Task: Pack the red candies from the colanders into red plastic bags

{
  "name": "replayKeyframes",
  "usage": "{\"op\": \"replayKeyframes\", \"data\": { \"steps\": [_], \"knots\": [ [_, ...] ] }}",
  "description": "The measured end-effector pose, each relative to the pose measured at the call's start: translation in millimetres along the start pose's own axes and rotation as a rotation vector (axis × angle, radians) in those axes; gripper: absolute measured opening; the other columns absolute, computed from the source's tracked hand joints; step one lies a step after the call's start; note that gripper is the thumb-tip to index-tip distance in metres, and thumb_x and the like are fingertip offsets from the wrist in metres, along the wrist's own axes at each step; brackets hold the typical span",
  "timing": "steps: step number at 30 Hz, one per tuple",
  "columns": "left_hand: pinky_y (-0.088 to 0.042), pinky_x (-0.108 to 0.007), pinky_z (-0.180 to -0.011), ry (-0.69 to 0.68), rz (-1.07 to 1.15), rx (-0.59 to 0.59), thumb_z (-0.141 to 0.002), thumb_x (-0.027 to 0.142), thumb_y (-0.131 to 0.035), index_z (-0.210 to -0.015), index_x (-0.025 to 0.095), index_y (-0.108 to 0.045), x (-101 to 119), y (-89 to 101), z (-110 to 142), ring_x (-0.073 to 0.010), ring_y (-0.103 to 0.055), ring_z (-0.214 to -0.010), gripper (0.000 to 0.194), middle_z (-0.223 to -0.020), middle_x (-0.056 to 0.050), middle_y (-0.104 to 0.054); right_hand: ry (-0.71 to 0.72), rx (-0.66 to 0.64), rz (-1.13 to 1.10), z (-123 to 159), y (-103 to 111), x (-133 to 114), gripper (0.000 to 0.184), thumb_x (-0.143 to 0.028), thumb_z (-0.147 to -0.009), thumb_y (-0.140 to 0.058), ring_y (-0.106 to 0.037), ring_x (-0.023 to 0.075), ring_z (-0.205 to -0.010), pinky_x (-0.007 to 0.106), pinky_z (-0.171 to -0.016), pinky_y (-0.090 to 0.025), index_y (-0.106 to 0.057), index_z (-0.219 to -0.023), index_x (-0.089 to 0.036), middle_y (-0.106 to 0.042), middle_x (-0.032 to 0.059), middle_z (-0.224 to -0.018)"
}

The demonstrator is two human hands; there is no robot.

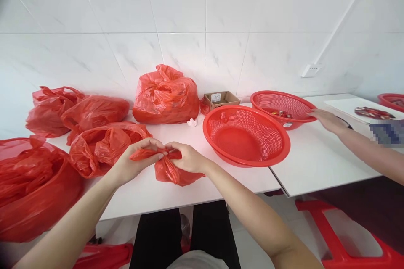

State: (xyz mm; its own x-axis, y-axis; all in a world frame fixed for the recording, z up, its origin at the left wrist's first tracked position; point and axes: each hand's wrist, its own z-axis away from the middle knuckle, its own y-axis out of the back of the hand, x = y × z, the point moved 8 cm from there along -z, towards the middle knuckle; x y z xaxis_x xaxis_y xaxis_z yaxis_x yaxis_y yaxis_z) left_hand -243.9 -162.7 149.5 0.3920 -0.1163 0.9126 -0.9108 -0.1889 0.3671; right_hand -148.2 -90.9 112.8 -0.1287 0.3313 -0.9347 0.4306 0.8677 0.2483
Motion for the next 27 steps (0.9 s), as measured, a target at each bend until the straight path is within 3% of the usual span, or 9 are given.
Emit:
{"op": "replayKeyframes", "data": {
  "steps": [5,8,12,15,18,21,23,27],
  "knots": [
    [-0.051,-0.031,-0.076,-0.039,-0.269,0.014,-0.085,0.022,-0.057,-0.101,0.025,-0.046,-8,-3.3,-3,-0.0179,-0.066,-0.086,0.020,-0.091,0.000,-0.071,0.019,0.139,-0.061,4,2,9,0.014,-0.024,-0.082,-0.062,-0.062,0.0148,-0.092,0.033,-0.091,-0.048,-0.061,-0.095,-0.017,-0.065,0.0024,-0.096],
    [-0.048,-0.030,-0.069,-0.153,-0.512,0.191,-0.081,0.014,-0.050,-0.092,0.024,-0.046,-5,1.8,-3,-0.0175,-0.064,-0.077,0.016,-0.086,0.000,-0.066,-0.032,0.213,-0.024,10,-1,11,0.013,-0.027,-0.079,-0.067,-0.061,0.0149,-0.085,0.032,-0.085,-0.049,-0.060,-0.085,-0.018,-0.065,0.0008,-0.087],
    [-0.048,-0.031,-0.075,-0.319,-0.580,0.360,-0.083,0.012,-0.049,-0.093,0.022,-0.051,3,5.9,4,-0.0181,-0.060,-0.087,0.014,-0.095,-0.004,-0.060,-0.023,0.157,-0.138,9,-4,4,0.016,-0.032,-0.084,-0.065,-0.063,0.0150,-0.082,0.033,-0.083,-0.050,-0.060,-0.084,-0.017,-0.066,0.0017,-0.084],
    [-0.049,-0.029,-0.078,-0.435,-0.561,0.354,-0.089,0.016,-0.048,-0.097,0.022,-0.054,14,3.1,11,-0.0170,-0.059,-0.089,0.011,-0.097,-0.006,-0.059,-0.049,0.182,-0.341,4,6,7,0.024,-0.040,-0.086,-0.063,-0.066,0.0143,-0.075,0.032,-0.078,-0.052,-0.059,-0.094,-0.018,-0.065,0.0013,-0.084],
    [-0.049,-0.026,-0.072,-0.415,-0.580,0.264,-0.091,0.020,-0.050,-0.093,0.021,-0.057,20,0.5,11,-0.0151,-0.059,-0.078,0.007,-0.088,-0.003,-0.061,-0.074,0.119,-0.349,0,6,4,0.027,-0.039,-0.085,-0.065,-0.066,0.0141,-0.080,0.031,-0.081,-0.052,-0.063,-0.099,-0.016,-0.066,0.0039,-0.093],
    [-0.048,-0.026,-0.070,-0.432,-0.639,0.175,-0.091,0.022,-0.054,-0.090,0.020,-0.061,24,2.7,11,-0.0146,-0.060,-0.075,0.007,-0.083,-0.003,-0.065,-0.106,0.070,-0.245,2,2,-6,0.022,-0.036,-0.085,-0.066,-0.064,0.0141,-0.080,0.030,-0.080,-0.051,-0.064,-0.091,-0.015,-0.066,0.0036,-0.088],
    [-0.048,-0.027,-0.071,-0.491,-0.671,0.123,-0.089,0.024,-0.057,-0.089,0.020,-0.065,28,7.3,12,-0.0155,-0.061,-0.075,0.009,-0.082,-0.003,-0.068,-0.111,0.105,-0.052,7,3,-16,0.013,-0.029,-0.085,-0.064,-0.061,0.0130,-0.075,0.027,-0.073,-0.048,-0.063,-0.085,-0.016,-0.065,0.0014,-0.080],
    [-0.048,-0.029,-0.073,-0.519,-0.703,0.183,-0.086,0.023,-0.063,-0.084,0.020,-0.069,41,34.7,20,-0.0173,-0.061,-0.077,0.007,-0.079,-0.003,-0.069,-0.064,0.143,0.398,19,0,-37,0.010,-0.021,-0.087,-0.061,-0.055,0.0117,-0.067,0.026,-0.065,-0.041,-0.061,-0.077,-0.019,-0.065,-0.0004,-0.076]
  ]
}}
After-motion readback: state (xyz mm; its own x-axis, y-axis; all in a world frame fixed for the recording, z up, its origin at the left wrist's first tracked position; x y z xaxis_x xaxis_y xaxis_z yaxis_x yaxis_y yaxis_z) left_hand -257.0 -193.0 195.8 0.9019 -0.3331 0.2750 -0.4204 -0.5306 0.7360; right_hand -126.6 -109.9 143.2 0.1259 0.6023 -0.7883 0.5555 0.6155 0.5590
